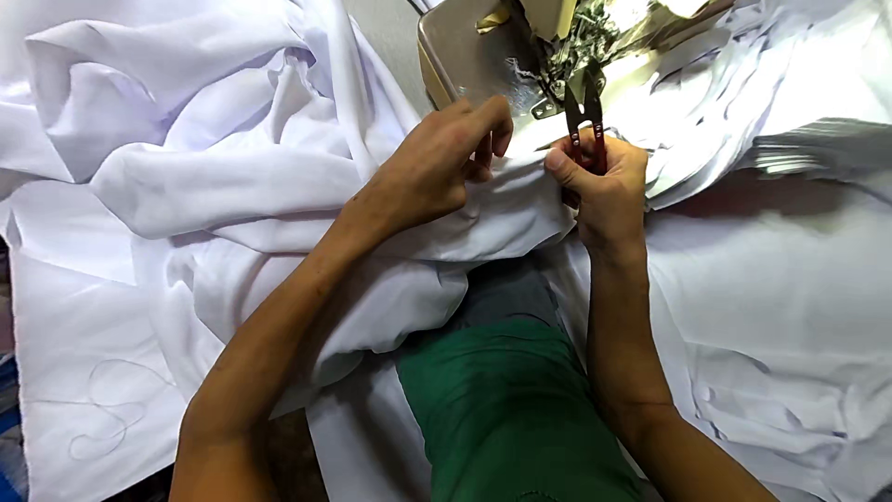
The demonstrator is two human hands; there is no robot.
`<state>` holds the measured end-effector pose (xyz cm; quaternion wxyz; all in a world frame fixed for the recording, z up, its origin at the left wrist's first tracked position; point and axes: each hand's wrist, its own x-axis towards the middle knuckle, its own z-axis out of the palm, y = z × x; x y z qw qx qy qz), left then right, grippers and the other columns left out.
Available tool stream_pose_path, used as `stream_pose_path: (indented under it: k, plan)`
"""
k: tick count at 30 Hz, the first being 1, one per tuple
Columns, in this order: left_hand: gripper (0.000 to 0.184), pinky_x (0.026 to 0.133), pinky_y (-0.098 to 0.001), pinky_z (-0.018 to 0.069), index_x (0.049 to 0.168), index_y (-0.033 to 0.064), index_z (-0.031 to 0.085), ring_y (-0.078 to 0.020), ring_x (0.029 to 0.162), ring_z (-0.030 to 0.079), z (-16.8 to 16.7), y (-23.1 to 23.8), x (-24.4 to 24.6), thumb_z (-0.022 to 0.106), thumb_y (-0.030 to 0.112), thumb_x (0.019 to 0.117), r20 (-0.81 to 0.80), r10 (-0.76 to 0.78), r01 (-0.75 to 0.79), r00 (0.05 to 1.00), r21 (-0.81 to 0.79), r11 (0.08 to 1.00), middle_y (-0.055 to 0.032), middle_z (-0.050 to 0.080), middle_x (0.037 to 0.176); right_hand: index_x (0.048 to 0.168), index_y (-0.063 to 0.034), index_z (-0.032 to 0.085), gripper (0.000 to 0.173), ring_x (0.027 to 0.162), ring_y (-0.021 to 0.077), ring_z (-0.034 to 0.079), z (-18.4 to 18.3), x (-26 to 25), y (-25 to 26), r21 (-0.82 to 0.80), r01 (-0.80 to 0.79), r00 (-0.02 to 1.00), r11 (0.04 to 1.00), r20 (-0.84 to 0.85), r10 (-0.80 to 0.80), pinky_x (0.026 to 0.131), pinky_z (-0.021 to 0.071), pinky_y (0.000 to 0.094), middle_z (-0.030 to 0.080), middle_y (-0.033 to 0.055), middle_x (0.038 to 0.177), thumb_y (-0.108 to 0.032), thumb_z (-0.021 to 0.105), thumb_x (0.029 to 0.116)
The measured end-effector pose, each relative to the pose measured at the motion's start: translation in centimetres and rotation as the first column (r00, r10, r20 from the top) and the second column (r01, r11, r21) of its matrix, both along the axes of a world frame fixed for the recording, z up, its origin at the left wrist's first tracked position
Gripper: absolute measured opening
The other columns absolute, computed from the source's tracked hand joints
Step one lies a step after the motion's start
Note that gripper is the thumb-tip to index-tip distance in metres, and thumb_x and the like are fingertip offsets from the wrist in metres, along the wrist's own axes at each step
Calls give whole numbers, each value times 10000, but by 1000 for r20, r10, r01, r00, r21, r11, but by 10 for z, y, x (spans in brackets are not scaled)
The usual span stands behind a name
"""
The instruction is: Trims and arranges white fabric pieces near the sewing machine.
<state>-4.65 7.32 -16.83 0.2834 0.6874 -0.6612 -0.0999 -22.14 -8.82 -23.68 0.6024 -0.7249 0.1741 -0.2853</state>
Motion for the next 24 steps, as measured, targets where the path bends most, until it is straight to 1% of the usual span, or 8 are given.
stream_pose_path:
  k: [3,5,7,10,13,17,19,24]
  plan:
    - [268,787,-378,529,1034,69,619,-218,860,653,-3,-1,-3,742,-17,813,92,49,-56,995,74,996,-49,662,881,959,-147,662,81,464,-7,407,1,0,1,-14,-14,1000,1000,11,14,406,318,137,537,-71,666,-214,706,970]
    - [199,847,-458,481,973,68,650,-262,870,644,-4,0,-6,733,-10,810,144,77,-95,987,123,988,-50,681,846,963,-146,665,75,467,-13,411,2,0,2,-29,-25,1000,999,12,26,409,322,133,539,-75,669,-209,704,972]
    - [161,876,-481,471,963,75,668,-266,870,647,-4,1,-9,727,14,826,168,106,-133,980,162,978,-41,689,838,973,-143,672,66,468,-13,413,2,0,3,-38,-35,999,999,13,36,409,320,134,551,-74,676,-200,705,971]
    - [141,827,-459,472,916,101,686,-233,827,645,-6,9,-13,716,16,807,158,127,-153,979,166,974,-16,689,803,961,-138,668,62,468,-14,417,2,-1,4,-46,-40,999,998,26,42,409,322,131,551,-72,672,-185,708,967]
    - [139,784,-442,480,872,97,685,-236,809,623,-14,33,-20,734,-11,800,143,93,-113,985,141,984,-47,655,798,963,-124,671,59,463,-6,401,1,-1,5,-46,-39,999,998,27,40,403,310,136,531,-64,661,-174,700,971]
    - [86,721,-310,513,906,110,718,-116,795,651,-2,7,-7,688,47,854,-44,71,-64,997,140,988,-1,688,823,982,-131,661,51,491,-26,421,1,-1,2,-73,-34,999,997,28,36,430,329,120,551,-80,695,-171,693,979]
    - [43,701,-305,500,909,96,696,-115,776,638,1,6,-6,685,63,883,-58,99,-92,993,112,989,-15,672,819,988,-120,670,45,491,-27,421,1,-2,0,-89,-32,999,996,34,35,430,328,119,554,-77,694,-160,688,980]
    - [72,738,-338,494,920,78,683,-151,809,635,-1,6,-5,671,37,862,-50,123,-120,991,61,991,-34,665,831,995,-122,658,54,498,-27,426,-1,-2,0,-93,-40,998,995,35,44,433,332,119,552,-74,705,-170,681,988]
